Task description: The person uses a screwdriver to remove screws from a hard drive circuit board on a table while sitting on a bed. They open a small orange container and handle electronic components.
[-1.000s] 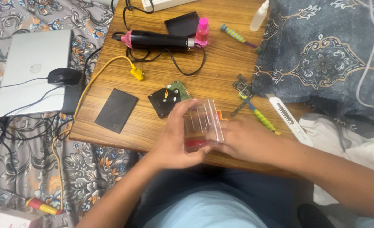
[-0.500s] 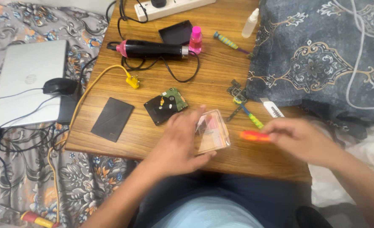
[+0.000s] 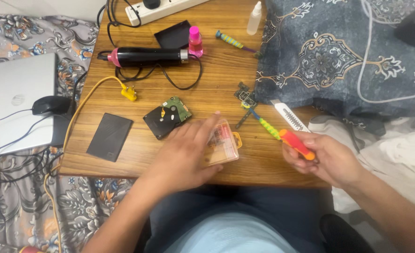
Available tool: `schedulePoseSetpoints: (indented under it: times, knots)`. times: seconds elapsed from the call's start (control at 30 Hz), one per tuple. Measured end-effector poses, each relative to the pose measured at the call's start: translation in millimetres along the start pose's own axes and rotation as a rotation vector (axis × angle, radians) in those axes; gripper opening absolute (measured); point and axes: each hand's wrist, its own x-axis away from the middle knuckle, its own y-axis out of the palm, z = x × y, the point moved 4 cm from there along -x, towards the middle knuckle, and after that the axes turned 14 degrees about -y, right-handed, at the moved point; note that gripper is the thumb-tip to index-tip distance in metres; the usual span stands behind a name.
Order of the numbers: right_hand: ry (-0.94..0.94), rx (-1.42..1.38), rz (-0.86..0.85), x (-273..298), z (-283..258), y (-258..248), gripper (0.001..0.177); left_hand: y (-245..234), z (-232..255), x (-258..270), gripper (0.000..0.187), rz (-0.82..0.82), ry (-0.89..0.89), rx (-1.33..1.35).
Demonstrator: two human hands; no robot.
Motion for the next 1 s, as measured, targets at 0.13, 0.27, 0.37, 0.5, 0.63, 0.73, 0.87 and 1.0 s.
schedulePoseSetpoints:
  times: [0.13,0.27,0.37,0.5,0.63,0.73,0.87,1.0]
  knots:
    - [0.161,0.329,0.136,-13,18,0,0.047,6,3,-3,0.113,-0.094,-0.034,-0.099]
    - [0.036,0.615,0.017,-29,17,23,0.039,7,6,-6,0.114,-0.046,0.009,-0.118]
    - [-0.281,0.865,-0.107,-43,0,51,0.041,6,5,-4,0.108,-0.035,0.005,-0.077]
    - [0.174,1.265,0.143,-57,-3,43,0.050,2,10,-6,0.111,0.016,-0.033,-0.026]
    - [-0.365,0.899,0.089,-86,-17,49,0.048,-8,11,-25,0.110,0.181,0.043,0.002]
    - [-0.045,0.567,0.396,-92,-20,33,0.045,-12,2,-81,0.117,0.185,0.043,-0.025]
    - [-0.153,0.356,0.431,-85,-35,30,0.045,-22,-3,-163,0.113,0.142,0.125,-0.148]
    - [-0.128,0.326,0.398,-55,-22,25,0.043,-33,-18,-246,0.109,0.005,0.092,-0.348]
